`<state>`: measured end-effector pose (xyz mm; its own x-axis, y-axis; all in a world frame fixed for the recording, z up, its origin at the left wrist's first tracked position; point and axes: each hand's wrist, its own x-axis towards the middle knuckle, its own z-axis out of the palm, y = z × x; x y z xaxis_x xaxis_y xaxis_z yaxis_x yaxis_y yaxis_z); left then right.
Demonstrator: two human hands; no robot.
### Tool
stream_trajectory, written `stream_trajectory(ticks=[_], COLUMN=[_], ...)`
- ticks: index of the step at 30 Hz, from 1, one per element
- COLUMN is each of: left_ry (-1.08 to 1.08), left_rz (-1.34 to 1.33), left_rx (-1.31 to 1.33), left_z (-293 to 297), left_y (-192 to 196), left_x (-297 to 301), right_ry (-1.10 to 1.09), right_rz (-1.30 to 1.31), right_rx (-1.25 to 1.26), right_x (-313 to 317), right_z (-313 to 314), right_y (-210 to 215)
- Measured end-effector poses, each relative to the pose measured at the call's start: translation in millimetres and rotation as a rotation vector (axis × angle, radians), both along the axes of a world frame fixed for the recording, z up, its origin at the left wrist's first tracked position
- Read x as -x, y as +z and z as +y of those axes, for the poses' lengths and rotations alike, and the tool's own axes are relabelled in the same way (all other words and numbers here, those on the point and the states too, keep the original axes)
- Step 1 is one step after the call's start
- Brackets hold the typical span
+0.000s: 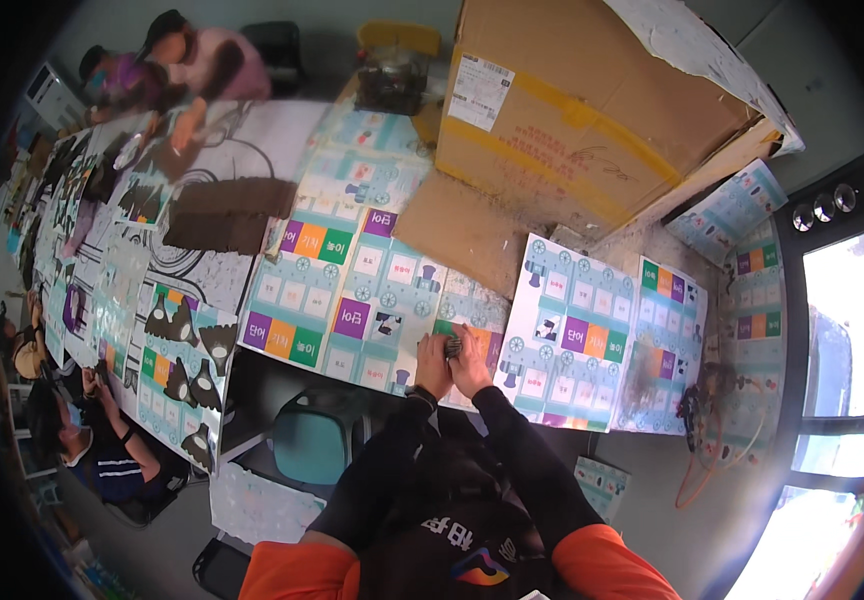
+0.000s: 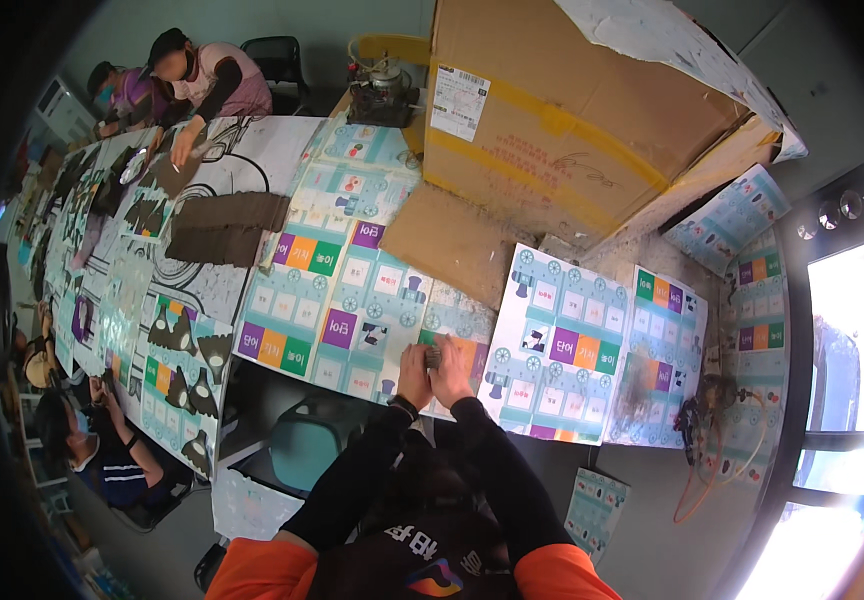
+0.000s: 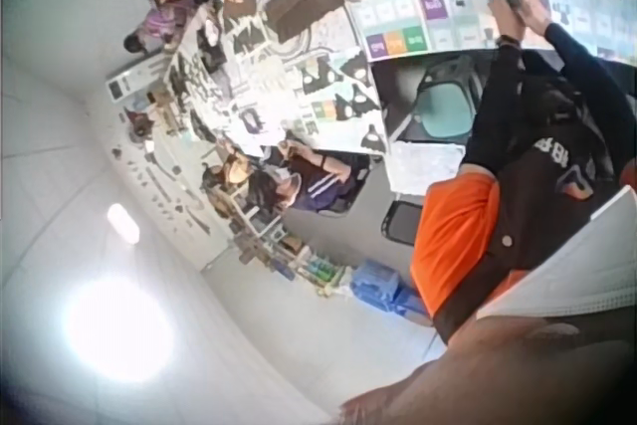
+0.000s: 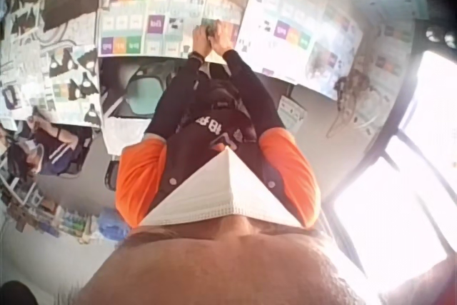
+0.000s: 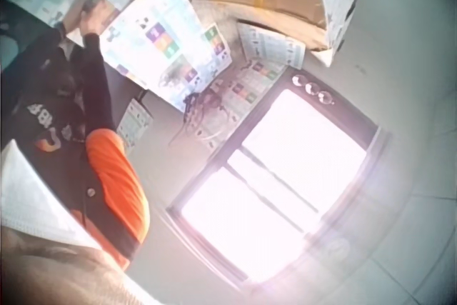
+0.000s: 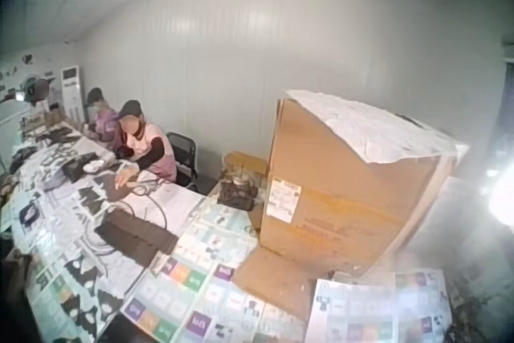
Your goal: Applying glue and assembling components for shoes in a factory setting.
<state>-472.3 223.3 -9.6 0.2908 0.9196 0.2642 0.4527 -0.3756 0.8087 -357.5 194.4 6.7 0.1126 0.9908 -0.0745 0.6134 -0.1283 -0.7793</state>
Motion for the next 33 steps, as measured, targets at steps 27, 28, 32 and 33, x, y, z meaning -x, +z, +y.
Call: stream_trajectory(ticks=[27, 28, 32, 33], left_ry=[-0.467, -0.490, -0.322, -0.329], left_rz=[-0.241, -0.273, -0.715, -0.705], left_rx=[0.571, 0.727, 0.895, 0.879], left_z=[-109, -117, -160, -168], left_y=[194, 207, 253, 260], left_x=[-121, -130, -176, -189], right_ry=[0.192, 0.193, 0.066, 0.072], right_rz=[0.391, 0.398, 0.920, 0.925], right_rx=[-0.002, -0.016, 0.121, 0.102], right_x=[-207, -221, -264, -264], right_z=[-133, -141, -173, -183], right_y=[171, 179, 233, 239])
